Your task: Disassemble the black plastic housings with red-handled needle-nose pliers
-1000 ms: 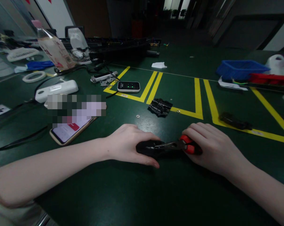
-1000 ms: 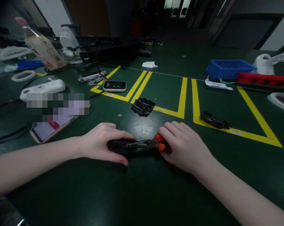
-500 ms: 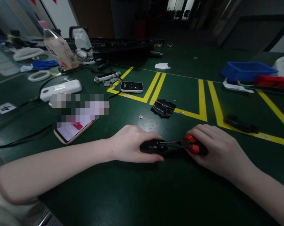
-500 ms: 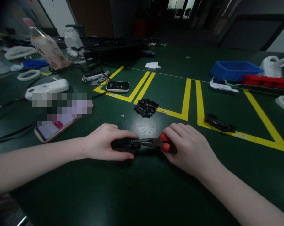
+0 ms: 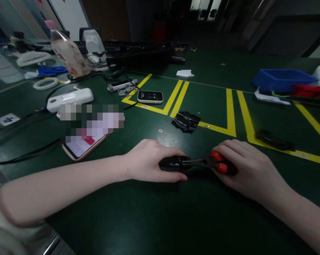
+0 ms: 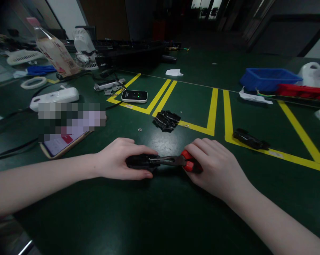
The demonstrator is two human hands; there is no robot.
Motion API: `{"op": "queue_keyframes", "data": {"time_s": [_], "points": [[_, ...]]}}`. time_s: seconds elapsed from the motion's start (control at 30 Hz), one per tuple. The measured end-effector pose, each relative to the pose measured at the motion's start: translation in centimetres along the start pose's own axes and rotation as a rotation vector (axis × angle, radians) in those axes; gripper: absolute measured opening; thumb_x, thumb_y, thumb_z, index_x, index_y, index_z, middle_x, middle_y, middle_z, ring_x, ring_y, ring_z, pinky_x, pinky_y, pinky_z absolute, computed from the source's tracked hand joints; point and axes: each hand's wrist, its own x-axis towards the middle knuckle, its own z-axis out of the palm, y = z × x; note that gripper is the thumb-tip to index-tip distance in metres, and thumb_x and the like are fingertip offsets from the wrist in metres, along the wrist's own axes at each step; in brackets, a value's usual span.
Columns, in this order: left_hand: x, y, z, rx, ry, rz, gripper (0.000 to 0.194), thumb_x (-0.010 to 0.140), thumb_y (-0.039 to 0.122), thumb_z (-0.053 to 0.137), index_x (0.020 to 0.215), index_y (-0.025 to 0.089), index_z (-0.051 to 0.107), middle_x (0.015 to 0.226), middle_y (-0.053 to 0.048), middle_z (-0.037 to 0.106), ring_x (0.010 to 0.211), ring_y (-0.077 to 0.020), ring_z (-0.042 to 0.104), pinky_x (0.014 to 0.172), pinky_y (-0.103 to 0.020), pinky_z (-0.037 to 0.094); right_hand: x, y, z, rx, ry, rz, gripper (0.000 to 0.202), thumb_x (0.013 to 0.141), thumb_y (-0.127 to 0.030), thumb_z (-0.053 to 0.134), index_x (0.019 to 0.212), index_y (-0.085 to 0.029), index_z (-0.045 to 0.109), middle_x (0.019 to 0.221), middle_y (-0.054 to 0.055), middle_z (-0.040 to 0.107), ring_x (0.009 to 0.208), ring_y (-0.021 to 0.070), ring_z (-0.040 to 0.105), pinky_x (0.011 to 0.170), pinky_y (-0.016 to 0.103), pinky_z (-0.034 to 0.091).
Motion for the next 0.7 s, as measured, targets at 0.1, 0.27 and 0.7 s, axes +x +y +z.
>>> {"op": "queue_keyframes", "data": {"time_s": [0.1, 0.27, 0.7], "points": [[0.05, -0.04, -0.04, -0.007, 0.006, 0.012, 0.044, 0.086, 0.050, 0.068, 0.117, 0.020, 0.067, 0.087, -0.002, 0.075, 0.063, -0.0129, 0.062, 0.055, -0.023, 0.039, -0.01, 0.04, 0.02, -0.001, 0.000, -0.003, 0.016, 0.083, -0.022, 0.056, 0.098, -0.017, 0.057, 0.089, 0.009, 0.063, 0.076, 0.0218, 0.059, 0.062, 0.034, 0.051], [0.12, -0.11, -0.03, -0.023, 0.016, 0.043, 0.044, 0.086, 0.051, 0.068, 0.118, 0.020, 0.067, 0.090, -0.003, 0.076, 0.064, -0.0129, 0.063, 0.057, -0.023, 0.040, -0.04, -0.12, -0.06, 0.014, -0.016, -0.002, 0.011, 0.084, -0.019, 0.055, 0.095, -0.017, 0.057, 0.087, 0.008, 0.062, 0.075, 0.0205, 0.058, 0.061, 0.034, 0.050], [0.43, -0.18, -0.53, -0.109, -0.088, -0.049, 0.042, 0.086, 0.049, 0.069, 0.113, 0.017, 0.068, 0.092, -0.004, 0.074, 0.070, -0.0148, 0.065, 0.062, -0.025, 0.045, -0.10, -0.83, -0.71, -0.118, -0.031, 0.016, 0.014, 0.085, -0.016, 0.052, 0.096, -0.015, 0.060, 0.090, 0.013, 0.064, 0.079, 0.0251, 0.057, 0.064, 0.038, 0.049]]}}
